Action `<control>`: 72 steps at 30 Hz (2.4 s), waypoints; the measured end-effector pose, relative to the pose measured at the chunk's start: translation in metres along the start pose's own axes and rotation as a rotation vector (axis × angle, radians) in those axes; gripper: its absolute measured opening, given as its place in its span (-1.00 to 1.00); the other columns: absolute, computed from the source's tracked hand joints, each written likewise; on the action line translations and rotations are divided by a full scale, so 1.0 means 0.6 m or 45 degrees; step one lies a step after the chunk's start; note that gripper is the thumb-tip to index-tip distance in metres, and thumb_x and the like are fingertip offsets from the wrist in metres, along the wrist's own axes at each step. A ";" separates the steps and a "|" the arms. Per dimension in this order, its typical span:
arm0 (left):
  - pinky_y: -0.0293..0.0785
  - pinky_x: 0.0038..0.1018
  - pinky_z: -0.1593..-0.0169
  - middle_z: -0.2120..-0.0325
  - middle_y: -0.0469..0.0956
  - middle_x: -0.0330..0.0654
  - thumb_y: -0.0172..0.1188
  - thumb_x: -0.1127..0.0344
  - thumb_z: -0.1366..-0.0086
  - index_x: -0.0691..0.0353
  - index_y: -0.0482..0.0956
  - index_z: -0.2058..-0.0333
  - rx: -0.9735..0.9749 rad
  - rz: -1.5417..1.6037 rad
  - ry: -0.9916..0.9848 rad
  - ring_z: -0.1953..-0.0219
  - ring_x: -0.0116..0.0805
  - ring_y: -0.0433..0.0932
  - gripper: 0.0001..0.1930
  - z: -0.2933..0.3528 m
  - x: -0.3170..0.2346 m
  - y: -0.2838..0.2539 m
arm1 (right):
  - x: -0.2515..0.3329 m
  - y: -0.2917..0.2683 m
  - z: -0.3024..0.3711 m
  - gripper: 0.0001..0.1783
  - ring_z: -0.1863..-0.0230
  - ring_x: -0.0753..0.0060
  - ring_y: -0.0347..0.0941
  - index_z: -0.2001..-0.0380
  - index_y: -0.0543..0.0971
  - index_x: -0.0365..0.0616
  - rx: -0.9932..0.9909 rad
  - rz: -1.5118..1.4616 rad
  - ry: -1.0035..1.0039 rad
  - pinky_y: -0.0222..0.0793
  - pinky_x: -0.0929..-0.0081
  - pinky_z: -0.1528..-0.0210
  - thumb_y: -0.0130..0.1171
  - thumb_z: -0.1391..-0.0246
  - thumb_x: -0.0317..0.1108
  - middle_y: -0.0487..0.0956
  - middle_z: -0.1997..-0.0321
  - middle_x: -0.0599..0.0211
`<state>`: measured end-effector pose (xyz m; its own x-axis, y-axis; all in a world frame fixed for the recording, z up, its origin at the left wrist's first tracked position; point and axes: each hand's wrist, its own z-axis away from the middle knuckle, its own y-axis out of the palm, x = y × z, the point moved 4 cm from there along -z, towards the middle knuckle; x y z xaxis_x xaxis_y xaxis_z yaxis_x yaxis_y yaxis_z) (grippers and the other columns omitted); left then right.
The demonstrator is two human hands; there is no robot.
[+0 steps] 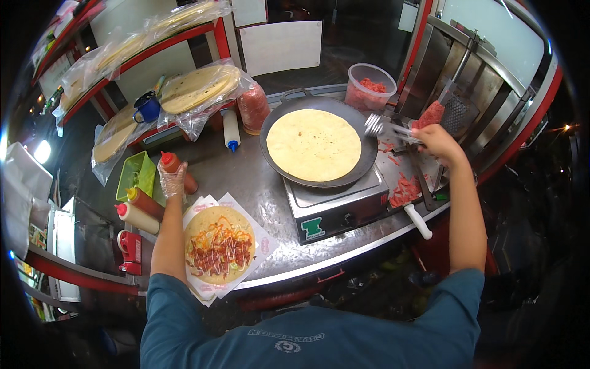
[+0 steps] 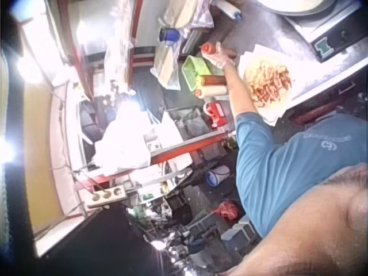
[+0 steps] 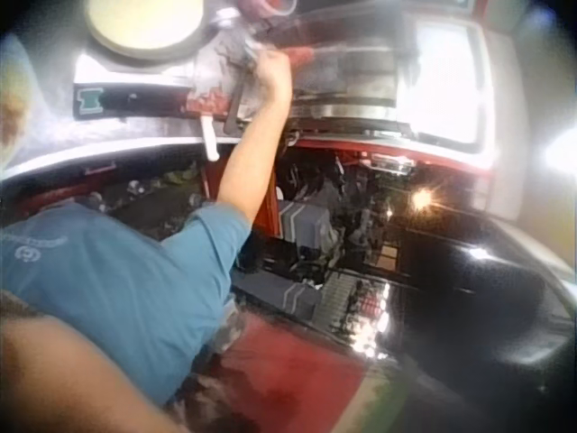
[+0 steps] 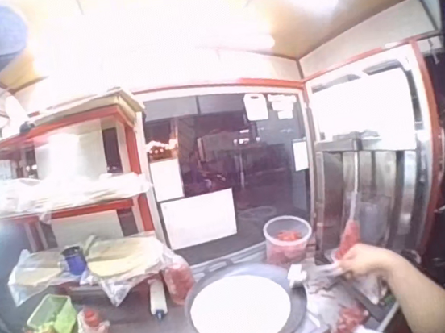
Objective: The person cooks shredded meat on a flat griddle, then places it onto a tortilla with lettuce and sauces. The person folds the tortilla into a taco and wraps it in paper.
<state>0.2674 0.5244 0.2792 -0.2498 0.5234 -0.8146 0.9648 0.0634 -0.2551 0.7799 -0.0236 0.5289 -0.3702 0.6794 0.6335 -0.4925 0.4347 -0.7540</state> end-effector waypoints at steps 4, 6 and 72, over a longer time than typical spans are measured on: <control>0.51 -0.37 -0.15 -0.09 0.51 -0.12 0.60 0.23 -0.10 0.14 0.12 -0.41 0.176 0.353 -0.134 -0.08 -0.29 0.56 0.00 0.013 0.012 -0.007 | 0.065 0.157 -0.098 -0.58 0.57 0.62 0.36 0.44 0.61 -0.25 0.187 -0.213 0.011 0.24 0.42 0.53 0.29 -0.31 -0.08 0.51 0.55 0.44; 0.45 -0.28 -0.24 -0.27 0.43 -0.02 0.51 0.17 -0.21 0.14 0.04 -0.46 0.380 0.010 -0.284 -0.23 -0.17 0.51 -0.01 0.040 -0.070 0.011 | 0.061 0.193 -0.164 -0.63 0.46 0.58 0.43 0.28 0.68 -0.31 0.000 -0.114 -0.379 0.34 0.49 0.37 0.28 -0.32 -0.13 0.56 0.47 0.46; 0.46 -0.04 -0.17 -0.01 0.62 -0.14 0.36 -0.08 -0.24 0.05 0.58 -0.09 0.853 -0.256 0.614 -0.10 -0.04 0.56 -0.47 0.366 -0.075 -0.224 | 0.331 0.875 0.278 -0.89 0.33 -0.25 0.62 0.23 0.53 -0.19 0.190 0.117 -1.298 0.50 -0.10 0.24 0.07 -0.27 -0.39 0.65 0.41 -0.10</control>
<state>0.1312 0.3056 0.2359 -0.2022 0.8706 -0.4484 0.6158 -0.2430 -0.7495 0.3165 0.2405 0.2879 -0.8685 -0.1471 0.4734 -0.4955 0.2818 -0.8216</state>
